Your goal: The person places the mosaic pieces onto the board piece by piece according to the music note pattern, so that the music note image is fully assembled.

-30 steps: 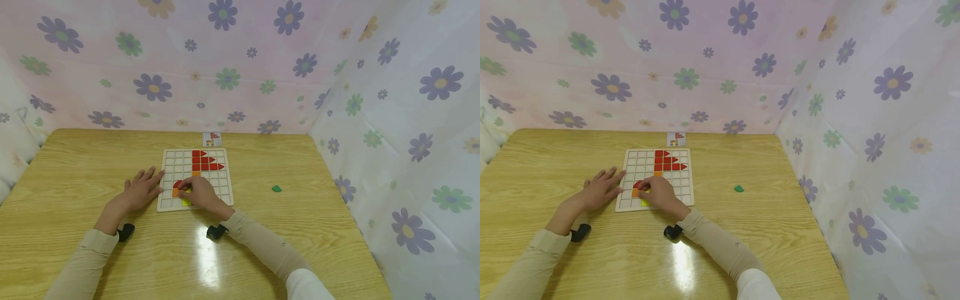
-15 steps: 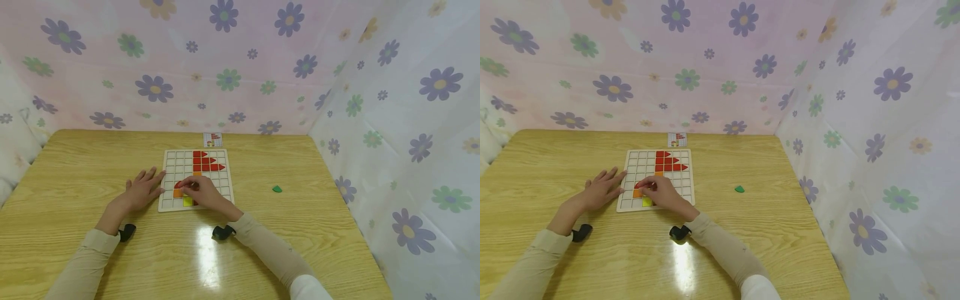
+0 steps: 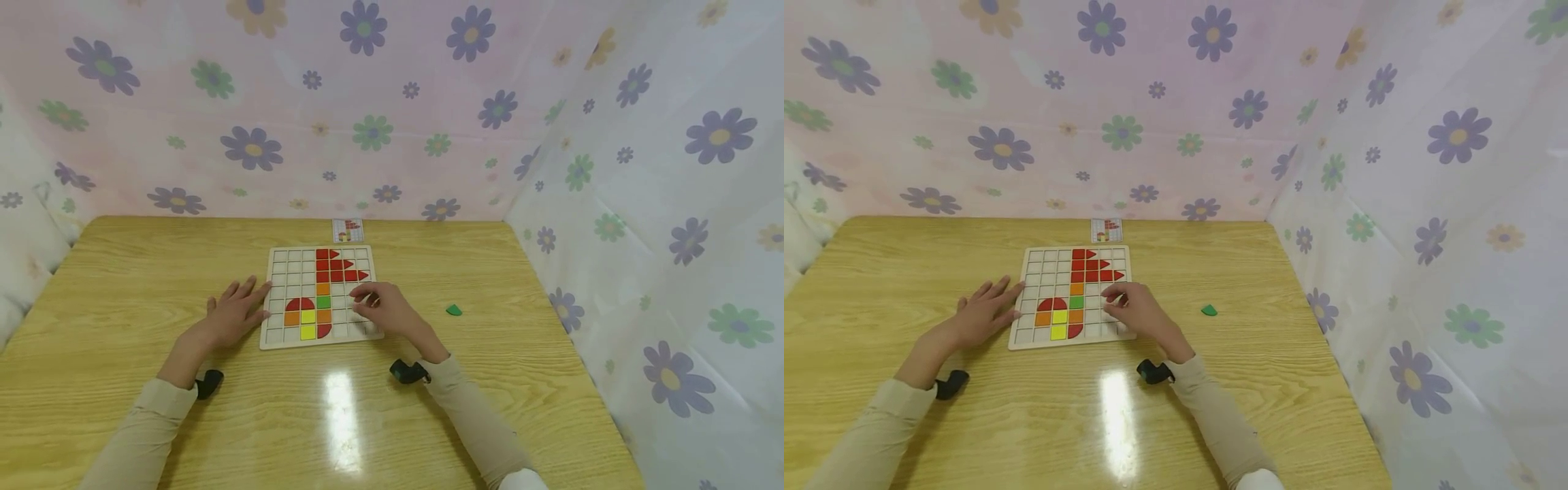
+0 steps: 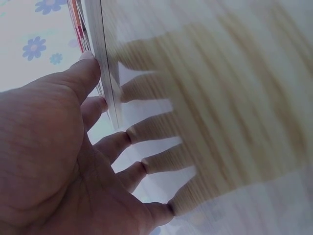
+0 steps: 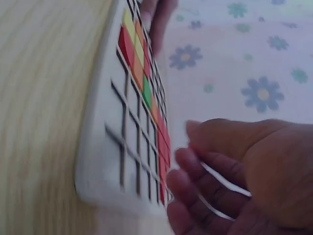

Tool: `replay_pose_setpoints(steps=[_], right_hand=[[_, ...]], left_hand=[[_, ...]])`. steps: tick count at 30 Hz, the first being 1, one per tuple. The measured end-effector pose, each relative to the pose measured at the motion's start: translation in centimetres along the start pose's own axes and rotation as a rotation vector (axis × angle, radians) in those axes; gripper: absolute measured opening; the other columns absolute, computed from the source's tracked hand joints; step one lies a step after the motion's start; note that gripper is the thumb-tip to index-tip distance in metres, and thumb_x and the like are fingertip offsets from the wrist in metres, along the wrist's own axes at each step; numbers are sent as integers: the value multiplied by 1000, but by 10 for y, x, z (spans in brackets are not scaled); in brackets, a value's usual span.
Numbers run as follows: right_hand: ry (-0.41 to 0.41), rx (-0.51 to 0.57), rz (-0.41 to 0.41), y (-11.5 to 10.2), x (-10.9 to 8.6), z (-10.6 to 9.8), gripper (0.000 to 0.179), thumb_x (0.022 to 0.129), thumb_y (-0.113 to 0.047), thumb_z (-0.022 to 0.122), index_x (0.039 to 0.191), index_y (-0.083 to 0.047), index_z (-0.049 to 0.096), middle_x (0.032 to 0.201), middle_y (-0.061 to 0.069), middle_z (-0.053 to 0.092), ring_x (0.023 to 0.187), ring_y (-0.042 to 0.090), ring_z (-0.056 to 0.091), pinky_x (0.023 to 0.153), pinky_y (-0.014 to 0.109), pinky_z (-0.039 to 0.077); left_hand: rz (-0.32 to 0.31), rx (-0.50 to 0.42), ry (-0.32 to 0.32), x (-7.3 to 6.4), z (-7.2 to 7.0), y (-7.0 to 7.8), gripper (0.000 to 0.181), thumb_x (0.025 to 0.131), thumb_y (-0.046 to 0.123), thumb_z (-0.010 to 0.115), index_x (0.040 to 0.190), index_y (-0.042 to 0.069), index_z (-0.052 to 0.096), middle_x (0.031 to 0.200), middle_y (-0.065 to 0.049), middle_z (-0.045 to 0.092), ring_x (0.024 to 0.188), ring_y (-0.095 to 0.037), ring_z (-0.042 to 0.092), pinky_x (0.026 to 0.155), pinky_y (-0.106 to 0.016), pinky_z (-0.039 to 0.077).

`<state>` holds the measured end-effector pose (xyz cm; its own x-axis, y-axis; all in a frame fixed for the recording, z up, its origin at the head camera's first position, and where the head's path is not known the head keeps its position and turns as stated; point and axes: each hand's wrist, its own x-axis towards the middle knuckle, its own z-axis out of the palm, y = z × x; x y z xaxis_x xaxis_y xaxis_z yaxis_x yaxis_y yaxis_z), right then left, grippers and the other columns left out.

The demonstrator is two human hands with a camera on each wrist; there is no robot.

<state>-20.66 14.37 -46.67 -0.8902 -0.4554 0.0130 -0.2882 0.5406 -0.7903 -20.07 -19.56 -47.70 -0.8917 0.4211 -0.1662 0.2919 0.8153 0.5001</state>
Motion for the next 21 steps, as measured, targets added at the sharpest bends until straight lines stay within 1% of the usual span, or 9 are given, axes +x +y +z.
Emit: replay_pose_setpoints(steps=[3,7,9,12,15,18,21], right_hand=[[23,-69,142,10,-13,-24,29,97,-9,69,125,-1,70,113,12,70,98,25,64,85,36,55],[84,-176,335,27,-32,-57,38,93,-9,73,128,1,67,123,18,67,109,33,62,92,46,53],[102,-214,395,36,-40,-74,41,91,-10,74,129,2,66,126,22,65,112,38,61,94,50,53],[106,-246,445,50,-52,-97,44,89,-9,76,129,5,65,128,27,63,116,43,60,95,53,52],[96,-286,468,63,-62,-112,45,85,-9,80,126,7,66,127,28,63,116,44,60,96,54,51],[97,-320,487,71,-67,-118,42,82,-10,82,120,6,70,120,25,67,111,41,63,95,53,52],[135,-324,507,74,-68,-119,33,81,-10,83,111,3,75,110,20,72,102,38,66,90,51,54]], left_hand=[[3,-4,6,-1,0,1,64,107,34,53,160,4,31,164,-34,15,146,-63,9,102,-88,7],[8,-9,10,-2,0,3,64,107,33,53,159,2,31,163,-34,15,146,-63,9,102,-88,8],[6,-14,9,-2,0,3,64,107,33,52,159,2,31,163,-34,15,146,-63,8,102,-87,7],[8,-12,7,-1,1,2,64,107,34,52,159,3,31,163,-34,15,146,-63,8,103,-87,7],[10,0,-4,0,3,0,65,108,36,51,160,3,30,164,-34,14,146,-63,7,103,-87,7],[11,1,-7,0,5,-2,65,108,36,51,160,4,30,164,-34,14,146,-63,7,103,-87,8],[11,-2,-1,0,5,-1,64,108,35,52,160,3,30,164,-34,14,146,-63,7,103,-87,8]])
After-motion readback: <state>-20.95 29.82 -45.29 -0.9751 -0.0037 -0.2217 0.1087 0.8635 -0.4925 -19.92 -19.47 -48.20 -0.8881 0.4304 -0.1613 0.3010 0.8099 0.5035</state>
